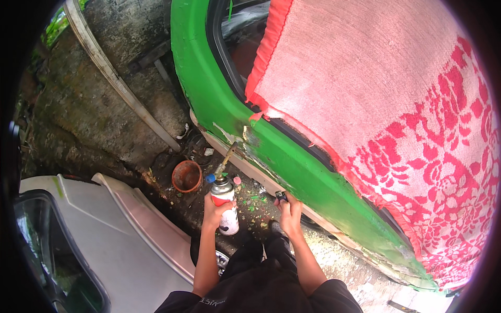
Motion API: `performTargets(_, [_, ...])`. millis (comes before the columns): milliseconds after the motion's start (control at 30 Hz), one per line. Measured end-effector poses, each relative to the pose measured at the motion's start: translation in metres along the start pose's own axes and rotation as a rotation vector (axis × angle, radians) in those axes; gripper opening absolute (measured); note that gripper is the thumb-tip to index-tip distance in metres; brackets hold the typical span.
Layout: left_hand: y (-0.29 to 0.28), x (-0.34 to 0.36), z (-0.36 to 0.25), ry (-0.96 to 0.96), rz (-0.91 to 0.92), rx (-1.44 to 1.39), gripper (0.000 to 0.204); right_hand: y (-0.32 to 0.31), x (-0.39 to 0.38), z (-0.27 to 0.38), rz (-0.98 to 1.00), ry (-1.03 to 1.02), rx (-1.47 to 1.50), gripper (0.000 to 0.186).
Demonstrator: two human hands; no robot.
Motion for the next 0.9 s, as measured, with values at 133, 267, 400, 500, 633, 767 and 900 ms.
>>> performTargets(133, [0.001, 0.002, 0.004, 0.075, 0.035, 0.080, 0.040, 0.000, 0.000, -0.002, 0.009, -0.011, -0.009, 0.026])
performTargets(267, [0.003, 0.003, -0.001, 0.034, 0.023, 0.006, 0.041, 0.001, -0.001, 0.000, 0.000, 0.000, -0.009, 0.025])
performTargets(400, [0.000, 0.000, 0.003, 0.037, 0.021, 0.029, 0.041, 0.000, -0.002, 0.002, -0.007, 0.000, 0.011, 0.025])
performTargets(500, [-0.003, -0.001, 0.004, 0.006, 0.023, 0.017, 0.041, 0.000, -0.001, -0.001, -0.009, 0.002, -0.005, 0.025])
performTargets(633, [-0.006, -0.003, 0.015, 0.043, 0.045, 0.082, 0.042, 0.000, -0.002, 0.004, 0.001, -0.006, -0.019, 0.024])
performTargets(767, [-0.004, -0.004, 0.011, -0.013, -0.014, 0.004, 0.041, -0.002, 0.001, 0.000, 0.003, -0.011, -0.042, 0.024])
performTargets(900, [-0.005, -0.005, 0.013, -0.017, 0.002, 0.043, 0.042, 0.002, 0.002, -0.001, -0.021, -0.006, 0.040, 0.025])
Point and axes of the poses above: each hand's wrist, its own x-axis towards the middle knuckle, its own y-axis out of the palm, z = x × y, the point moved 1 cm from there along x, towards the middle knuckle, and after that the axes turned 12 degrees about y, right-handed, at the moved point
